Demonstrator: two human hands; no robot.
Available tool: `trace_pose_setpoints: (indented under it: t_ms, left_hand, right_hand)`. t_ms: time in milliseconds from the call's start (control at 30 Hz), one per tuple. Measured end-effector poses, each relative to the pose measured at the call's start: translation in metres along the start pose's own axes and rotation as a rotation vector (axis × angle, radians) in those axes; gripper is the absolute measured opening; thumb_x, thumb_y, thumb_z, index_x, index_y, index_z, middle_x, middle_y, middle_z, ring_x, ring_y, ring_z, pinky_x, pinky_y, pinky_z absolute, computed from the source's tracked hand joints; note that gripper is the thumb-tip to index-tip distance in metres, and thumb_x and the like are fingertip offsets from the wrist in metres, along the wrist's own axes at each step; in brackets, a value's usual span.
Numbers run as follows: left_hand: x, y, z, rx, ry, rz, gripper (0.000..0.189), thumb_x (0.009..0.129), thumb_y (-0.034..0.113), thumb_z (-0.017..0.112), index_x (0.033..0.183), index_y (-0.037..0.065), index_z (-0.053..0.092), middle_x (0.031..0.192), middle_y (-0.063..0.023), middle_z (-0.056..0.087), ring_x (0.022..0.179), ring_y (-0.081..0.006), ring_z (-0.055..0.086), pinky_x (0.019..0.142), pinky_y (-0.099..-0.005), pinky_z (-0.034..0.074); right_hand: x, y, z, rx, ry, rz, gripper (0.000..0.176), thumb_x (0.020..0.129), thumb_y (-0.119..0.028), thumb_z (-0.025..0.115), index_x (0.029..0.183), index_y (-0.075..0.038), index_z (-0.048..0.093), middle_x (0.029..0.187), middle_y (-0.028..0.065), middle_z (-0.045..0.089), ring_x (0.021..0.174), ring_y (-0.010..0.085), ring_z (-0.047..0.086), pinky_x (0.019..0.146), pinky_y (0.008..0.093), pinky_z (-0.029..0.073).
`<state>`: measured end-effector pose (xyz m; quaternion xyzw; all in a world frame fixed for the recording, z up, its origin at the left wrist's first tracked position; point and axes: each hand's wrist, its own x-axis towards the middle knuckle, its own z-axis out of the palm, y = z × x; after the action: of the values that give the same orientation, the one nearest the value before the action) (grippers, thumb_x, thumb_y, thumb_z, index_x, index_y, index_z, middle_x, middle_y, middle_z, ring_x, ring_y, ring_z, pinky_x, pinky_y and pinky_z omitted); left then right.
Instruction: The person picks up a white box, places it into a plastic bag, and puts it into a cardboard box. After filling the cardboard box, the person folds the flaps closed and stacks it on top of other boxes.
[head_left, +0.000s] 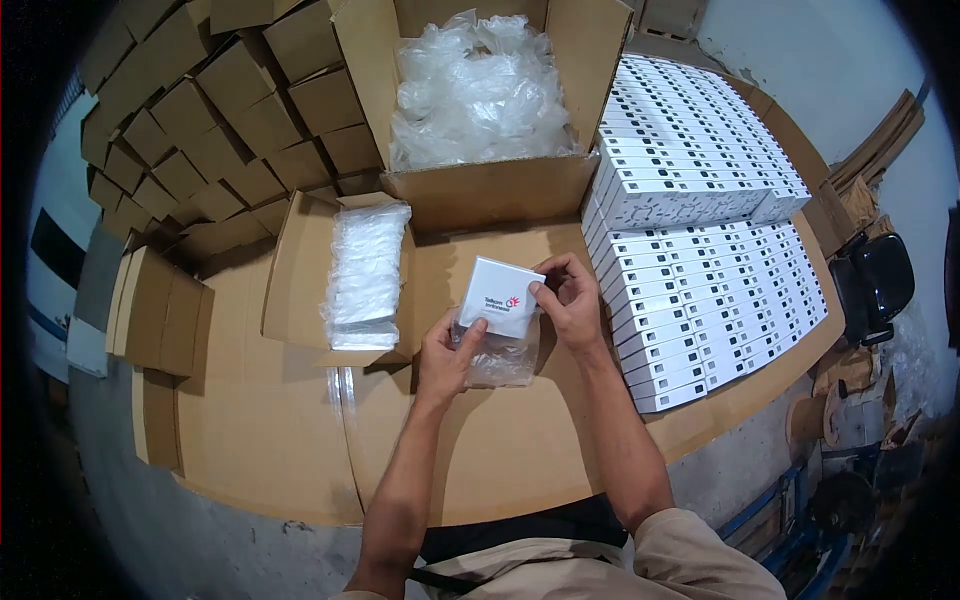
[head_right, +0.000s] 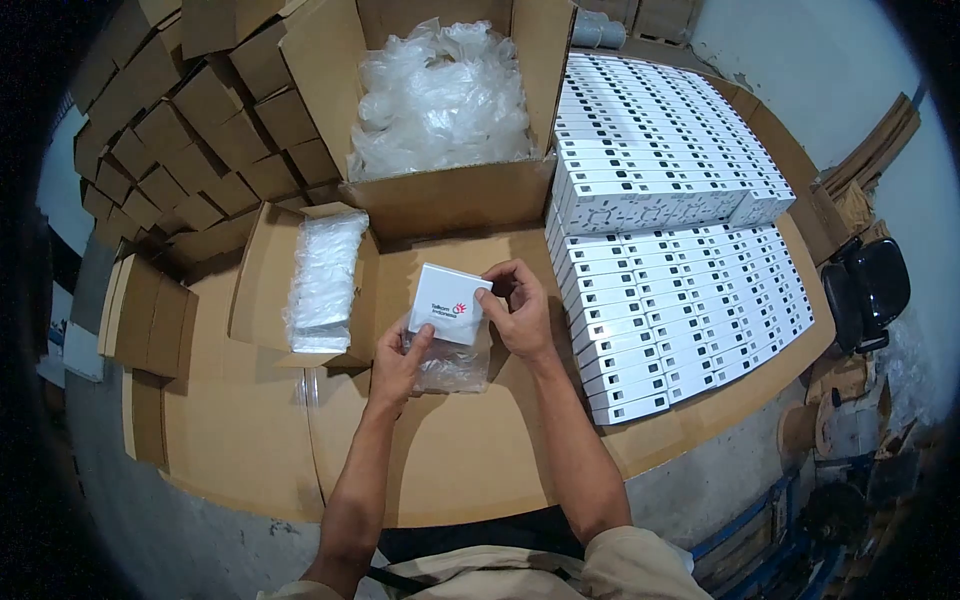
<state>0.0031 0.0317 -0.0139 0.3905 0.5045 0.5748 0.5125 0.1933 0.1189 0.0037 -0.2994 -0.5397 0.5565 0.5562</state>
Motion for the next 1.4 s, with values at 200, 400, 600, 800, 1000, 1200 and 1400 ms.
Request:
trace_pose_setpoints:
  t_ms: [200, 400, 600, 800, 1000, 1200, 1400]
  left_hand:
    - [0.001, -0.003, 0.003, -0.165, 0.081, -0.035, 0.037, 0.101, 0.027, 0.07, 0.125, 0.0, 0.065, 0.11, -0.0046, 0.071, 0.1, -0.011, 0.064, 0.088, -0.0287, 0.052]
    - [0.001, 0.002, 0.006, -0.233, 0.088, -0.101, 0.037, 0.106, 0.029, 0.061, 0.128, 0.0, 0.063, 0.114, -0.0066, 0.07, 0.103, -0.0132, 0.064, 0.093, -0.0319, 0.052]
    - [0.008, -0.019, -0.003, -0.25, 0.1, -0.02, 0.045, 0.113, 0.035, 0.043, 0.132, -0.002, 0.062, 0.119, -0.0087, 0.068, 0.108, -0.0139, 0.062, 0.097, -0.0315, 0.05]
    - [0.007, -0.016, -0.003, 0.005, 0.136, 0.068, 0.051, 0.113, 0.037, 0.041, 0.144, -0.001, 0.055, 0.13, -0.0104, 0.066, 0.118, -0.016, 0.061, 0.104, -0.0318, 0.047]
    - [0.001, 0.004, 0.007, 0.2, 0.176, 0.146, 0.05, 0.113, 0.039, 0.04, 0.148, 0.006, 0.056, 0.137, -0.0091, 0.066, 0.123, -0.0156, 0.059, 0.109, -0.0316, 0.042]
    - [0.0, 0.011, 0.01, 0.123, 0.167, 0.146, 0.051, 0.114, 0.04, 0.038, 0.152, 0.008, 0.052, 0.134, -0.0089, 0.067, 0.117, -0.0132, 0.06, 0.106, -0.0303, 0.044]
    - [0.003, 0.003, 0.01, 0.002, 0.149, 0.142, 0.052, 0.114, 0.04, 0.036, 0.152, 0.007, 0.051, 0.128, -0.0086, 0.069, 0.112, -0.0126, 0.06, 0.104, -0.0296, 0.045]
  right_hand:
    - [-0.001, -0.012, 0.001, -0.236, -0.226, 0.014, 0.06, 0.085, -0.005, 0.077, 0.14, -0.009, 0.053, 0.101, 0.0093, 0.068, 0.091, 0.0112, 0.062, 0.08, 0.0268, 0.049]
    - [-0.006, -0.019, 0.005, -0.192, -0.291, 0.225, 0.081, 0.084, -0.003, 0.08, 0.154, -0.014, 0.04, 0.093, 0.0104, 0.07, 0.084, 0.0127, 0.063, 0.078, 0.0271, 0.05]
    - [-0.007, -0.027, 0.007, -0.197, -0.249, 0.229, 0.076, 0.086, -0.005, 0.08, 0.151, -0.014, 0.044, 0.088, 0.0084, 0.071, 0.081, 0.0104, 0.062, 0.073, 0.0271, 0.048]
    - [-0.006, -0.03, 0.004, -0.267, -0.227, 0.194, 0.063, 0.088, -0.004, 0.078, 0.144, -0.011, 0.052, 0.089, 0.0064, 0.072, 0.085, 0.0104, 0.065, 0.08, 0.0265, 0.051]
    - [-0.006, -0.015, 0.004, -0.168, -0.196, 0.075, 0.041, 0.092, -0.004, 0.075, 0.132, -0.005, 0.064, 0.092, 0.0044, 0.07, 0.087, 0.0094, 0.064, 0.083, 0.0262, 0.053]
    - [-0.008, -0.022, 0.004, -0.27, -0.215, 0.092, 0.023, 0.093, -0.007, 0.075, 0.116, 0.0, 0.074, 0.101, 0.0057, 0.075, 0.093, 0.0113, 0.067, 0.085, 0.0274, 0.055]
    - [-0.008, -0.019, 0.003, -0.347, -0.183, 0.08, 0.014, 0.094, -0.008, 0.073, 0.103, 0.002, 0.078, 0.095, 0.0075, 0.078, 0.089, 0.0113, 0.069, 0.084, 0.0278, 0.055]
